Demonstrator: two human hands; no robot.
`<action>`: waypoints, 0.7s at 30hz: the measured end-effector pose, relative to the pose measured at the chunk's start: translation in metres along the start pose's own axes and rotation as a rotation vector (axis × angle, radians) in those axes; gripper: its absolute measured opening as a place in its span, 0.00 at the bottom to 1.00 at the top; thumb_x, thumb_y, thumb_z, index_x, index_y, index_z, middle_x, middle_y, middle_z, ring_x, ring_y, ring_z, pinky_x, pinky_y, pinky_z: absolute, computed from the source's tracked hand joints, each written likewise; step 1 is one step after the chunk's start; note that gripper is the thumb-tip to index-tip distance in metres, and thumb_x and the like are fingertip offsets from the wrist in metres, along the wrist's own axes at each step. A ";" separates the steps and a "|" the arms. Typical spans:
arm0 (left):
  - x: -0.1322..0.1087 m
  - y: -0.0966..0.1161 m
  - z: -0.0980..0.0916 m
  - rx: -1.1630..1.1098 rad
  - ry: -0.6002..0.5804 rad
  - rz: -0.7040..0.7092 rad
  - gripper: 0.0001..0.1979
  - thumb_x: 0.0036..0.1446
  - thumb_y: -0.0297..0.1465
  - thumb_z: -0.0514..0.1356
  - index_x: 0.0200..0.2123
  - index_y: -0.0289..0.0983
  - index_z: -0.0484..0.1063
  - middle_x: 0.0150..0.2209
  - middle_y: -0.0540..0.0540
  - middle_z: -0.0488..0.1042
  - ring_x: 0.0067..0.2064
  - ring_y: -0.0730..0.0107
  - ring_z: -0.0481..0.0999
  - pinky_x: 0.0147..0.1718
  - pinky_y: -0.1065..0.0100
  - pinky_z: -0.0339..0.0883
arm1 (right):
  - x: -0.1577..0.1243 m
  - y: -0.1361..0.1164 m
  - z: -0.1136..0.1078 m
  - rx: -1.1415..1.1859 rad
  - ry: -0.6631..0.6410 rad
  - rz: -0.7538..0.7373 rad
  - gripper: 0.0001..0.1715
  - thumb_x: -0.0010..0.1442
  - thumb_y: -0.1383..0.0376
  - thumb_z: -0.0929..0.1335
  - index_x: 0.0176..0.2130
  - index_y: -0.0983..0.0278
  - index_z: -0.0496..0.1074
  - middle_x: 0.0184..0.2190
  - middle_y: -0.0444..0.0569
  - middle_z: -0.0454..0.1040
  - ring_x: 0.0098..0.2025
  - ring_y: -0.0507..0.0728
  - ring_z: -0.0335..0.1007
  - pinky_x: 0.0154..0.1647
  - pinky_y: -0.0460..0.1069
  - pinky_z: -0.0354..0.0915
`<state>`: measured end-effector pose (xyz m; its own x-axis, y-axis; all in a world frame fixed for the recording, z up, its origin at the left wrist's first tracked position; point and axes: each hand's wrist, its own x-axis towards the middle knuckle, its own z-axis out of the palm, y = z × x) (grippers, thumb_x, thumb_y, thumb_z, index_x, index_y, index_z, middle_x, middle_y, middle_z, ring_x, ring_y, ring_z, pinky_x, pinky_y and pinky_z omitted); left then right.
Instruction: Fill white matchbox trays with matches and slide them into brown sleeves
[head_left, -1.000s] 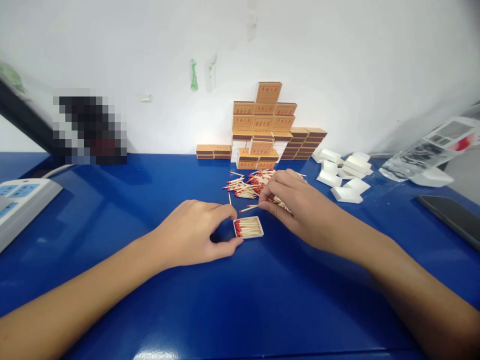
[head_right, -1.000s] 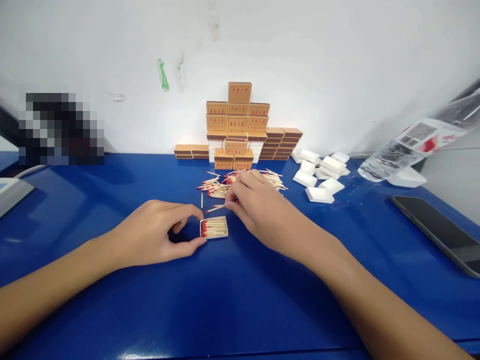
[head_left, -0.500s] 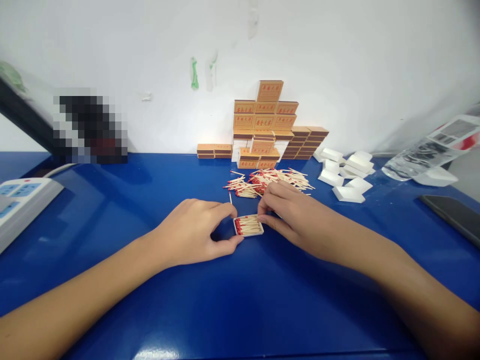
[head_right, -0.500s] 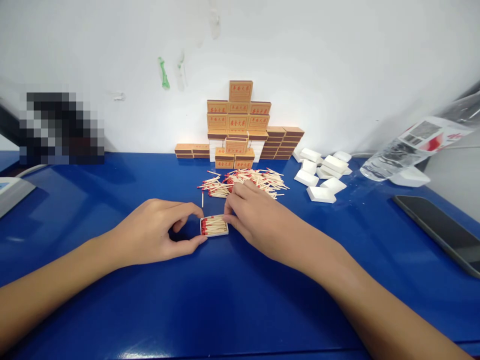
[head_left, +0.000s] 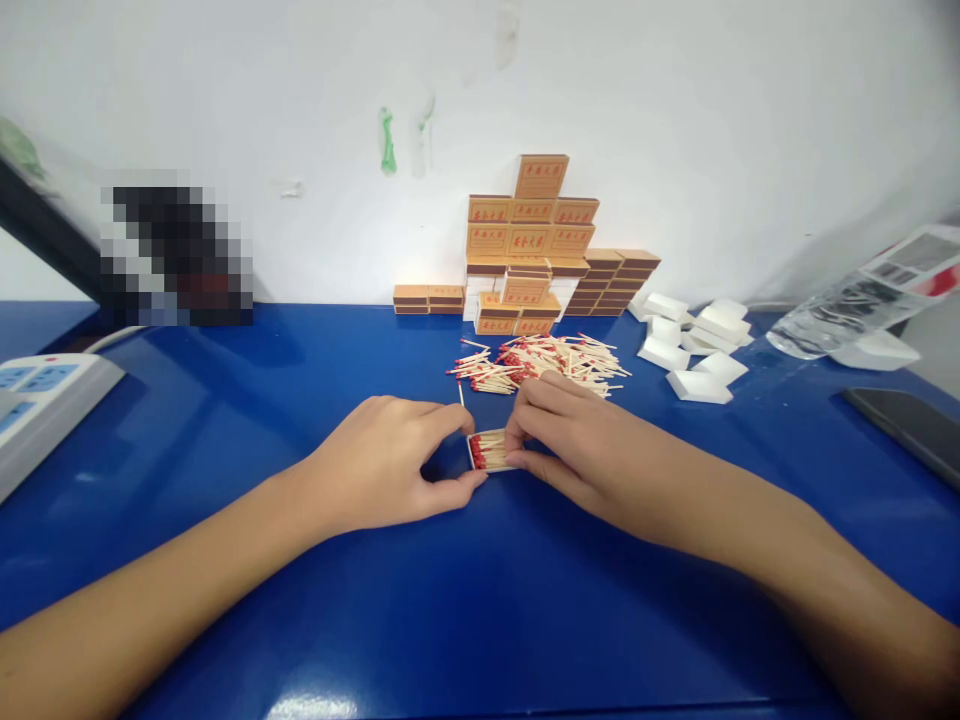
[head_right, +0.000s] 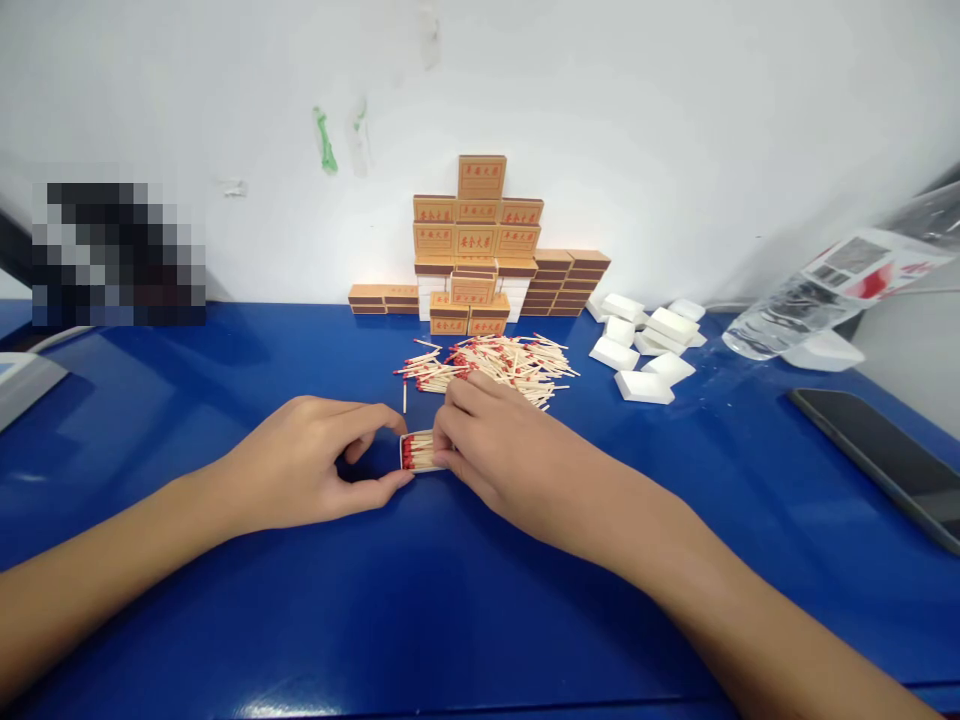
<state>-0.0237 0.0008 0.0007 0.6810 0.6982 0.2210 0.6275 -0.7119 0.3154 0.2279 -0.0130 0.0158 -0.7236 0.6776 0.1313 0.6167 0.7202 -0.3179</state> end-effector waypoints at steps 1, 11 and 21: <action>0.000 0.000 0.000 0.000 -0.003 -0.001 0.11 0.62 0.39 0.65 0.44 0.39 0.78 0.26 0.55 0.72 0.24 0.73 0.69 0.26 0.69 0.58 | 0.000 0.000 -0.001 0.009 -0.005 0.002 0.11 0.76 0.64 0.62 0.41 0.62 0.71 0.43 0.52 0.70 0.49 0.60 0.66 0.54 0.58 0.65; 0.000 0.001 -0.001 0.005 0.004 0.014 0.11 0.61 0.39 0.65 0.42 0.39 0.78 0.25 0.54 0.72 0.24 0.73 0.70 0.26 0.70 0.58 | 0.004 0.005 0.000 -0.006 0.119 0.040 0.08 0.73 0.67 0.65 0.43 0.62 0.74 0.43 0.53 0.72 0.46 0.60 0.69 0.47 0.55 0.67; 0.000 0.001 -0.003 -0.003 -0.005 0.002 0.10 0.61 0.39 0.65 0.41 0.40 0.78 0.25 0.54 0.72 0.24 0.73 0.69 0.26 0.70 0.58 | 0.004 0.005 0.001 0.013 0.086 0.037 0.10 0.73 0.66 0.64 0.42 0.62 0.75 0.44 0.53 0.70 0.48 0.60 0.68 0.50 0.56 0.67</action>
<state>-0.0237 0.0001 0.0036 0.6845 0.6960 0.2168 0.6248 -0.7133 0.3175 0.2277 -0.0070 0.0139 -0.6708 0.7142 0.1996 0.6380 0.6930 -0.3357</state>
